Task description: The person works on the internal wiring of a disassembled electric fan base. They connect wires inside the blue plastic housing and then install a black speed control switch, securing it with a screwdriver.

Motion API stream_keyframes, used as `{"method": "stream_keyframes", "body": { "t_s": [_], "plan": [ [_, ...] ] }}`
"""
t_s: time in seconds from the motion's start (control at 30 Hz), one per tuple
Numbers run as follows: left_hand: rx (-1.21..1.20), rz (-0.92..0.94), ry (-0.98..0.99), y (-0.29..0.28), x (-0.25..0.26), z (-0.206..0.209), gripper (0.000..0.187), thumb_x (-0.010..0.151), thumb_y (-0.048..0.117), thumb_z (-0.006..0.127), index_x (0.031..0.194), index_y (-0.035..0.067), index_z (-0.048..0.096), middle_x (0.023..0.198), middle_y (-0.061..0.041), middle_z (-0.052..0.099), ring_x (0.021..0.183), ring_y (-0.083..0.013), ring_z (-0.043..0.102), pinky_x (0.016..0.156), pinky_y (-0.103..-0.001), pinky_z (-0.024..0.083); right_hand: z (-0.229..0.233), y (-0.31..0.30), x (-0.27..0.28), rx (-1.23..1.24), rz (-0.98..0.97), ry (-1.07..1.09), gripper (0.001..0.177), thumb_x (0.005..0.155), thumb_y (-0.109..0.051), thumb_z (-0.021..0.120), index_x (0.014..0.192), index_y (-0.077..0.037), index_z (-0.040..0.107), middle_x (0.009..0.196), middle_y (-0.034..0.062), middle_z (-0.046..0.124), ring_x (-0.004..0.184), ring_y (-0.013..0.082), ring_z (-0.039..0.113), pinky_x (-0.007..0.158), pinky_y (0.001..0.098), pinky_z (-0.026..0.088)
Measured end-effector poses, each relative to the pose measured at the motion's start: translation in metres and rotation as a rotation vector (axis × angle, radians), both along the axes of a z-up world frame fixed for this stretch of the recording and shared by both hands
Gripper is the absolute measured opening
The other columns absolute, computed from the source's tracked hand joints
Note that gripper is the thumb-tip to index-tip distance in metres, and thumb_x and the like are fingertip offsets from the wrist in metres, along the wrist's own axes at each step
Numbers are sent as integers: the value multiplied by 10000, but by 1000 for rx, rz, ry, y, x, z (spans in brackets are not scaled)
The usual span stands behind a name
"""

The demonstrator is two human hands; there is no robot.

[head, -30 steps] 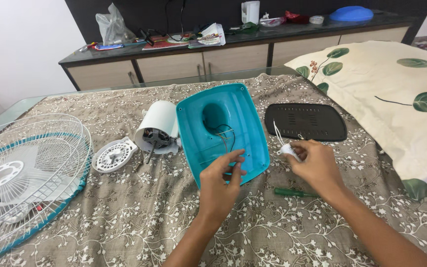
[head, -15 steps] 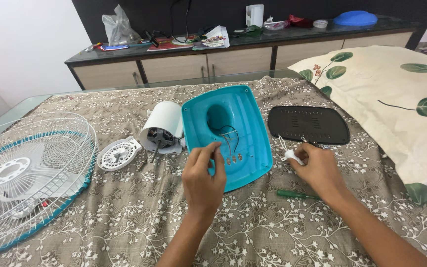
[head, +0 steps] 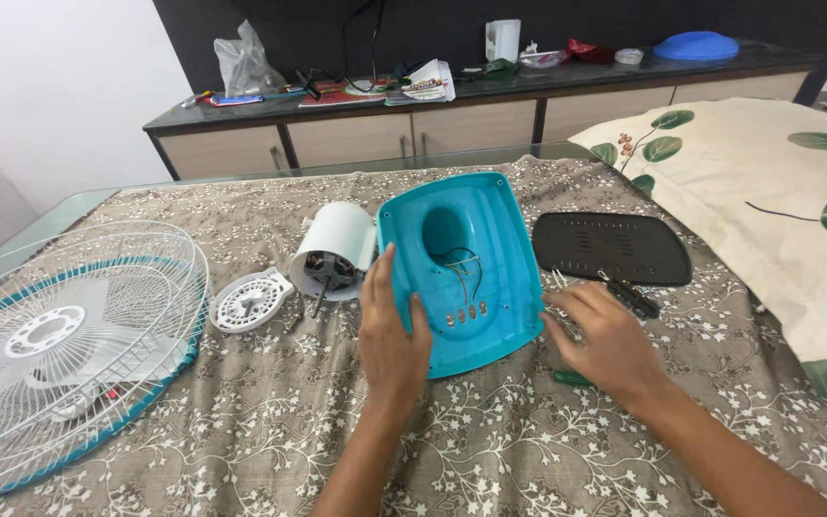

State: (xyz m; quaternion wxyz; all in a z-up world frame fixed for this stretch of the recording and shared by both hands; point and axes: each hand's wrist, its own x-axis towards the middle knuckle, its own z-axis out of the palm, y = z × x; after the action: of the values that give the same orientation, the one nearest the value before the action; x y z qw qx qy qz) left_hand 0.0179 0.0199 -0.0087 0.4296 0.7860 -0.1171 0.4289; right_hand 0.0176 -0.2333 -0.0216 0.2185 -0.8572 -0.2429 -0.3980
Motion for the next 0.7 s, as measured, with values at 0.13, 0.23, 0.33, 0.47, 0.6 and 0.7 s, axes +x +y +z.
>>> {"method": "stream_keyframes", "body": {
  "t_s": [0.13, 0.23, 0.33, 0.47, 0.6, 0.7],
  "plan": [
    [9, -42, 60, 4, 1, -3, 627, 955, -75, 482, 1529, 175, 451, 1434, -242, 540, 1079, -421, 686, 909, -475, 559, 6, 20, -3, -91, 21, -63, 268, 818, -154, 780, 1058, -41, 737, 1063, 111, 703, 1024, 311, 660, 908, 421, 534],
    [17, -26, 116, 8, 3, -2, 641, 877, -122, 474, 1426, 197, 564, 1426, -239, 530, 1062, -405, 690, 886, -465, 562, 13, 39, 2, -101, 51, -104, 321, 795, -171, 790, 1086, -45, 738, 1106, 123, 681, 1077, 331, 634, 952, 449, 510],
    [48, 24, 135, 12, 7, -1, 593, 844, -130, 502, 1306, 197, 679, 1402, -230, 538, 1082, -408, 688, 900, -472, 560, 19, 52, 13, -152, 99, -144, 337, 788, -182, 800, 1096, -59, 743, 1119, 123, 656, 1092, 338, 614, 965, 466, 489],
    [22, 33, 178, 20, 7, -3, 592, 816, -141, 521, 1261, 203, 706, 1434, -211, 522, 1103, -417, 676, 900, -482, 553, 24, 70, 29, -204, 127, -182, 326, 762, -199, 810, 1073, -112, 766, 1075, 100, 643, 1048, 306, 589, 948, 473, 443],
    [140, 175, -13, 19, 7, -3, 645, 749, -153, 570, 1291, 177, 683, 1527, -247, 416, 1331, -472, 509, 947, -487, 535, 20, 80, 38, -258, 113, -256, 218, 726, -248, 822, 917, -171, 751, 1040, 64, 643, 1051, 272, 575, 958, 510, 389],
    [192, 178, 26, 18, 10, -4, 685, 718, -149, 597, 1304, 192, 694, 1596, -239, 329, 1392, -440, 408, 968, -468, 514, 14, 76, 42, -218, 105, -219, 195, 778, -213, 811, 938, -122, 750, 1029, 48, 637, 1034, 265, 590, 968, 485, 405]
  ]
}}
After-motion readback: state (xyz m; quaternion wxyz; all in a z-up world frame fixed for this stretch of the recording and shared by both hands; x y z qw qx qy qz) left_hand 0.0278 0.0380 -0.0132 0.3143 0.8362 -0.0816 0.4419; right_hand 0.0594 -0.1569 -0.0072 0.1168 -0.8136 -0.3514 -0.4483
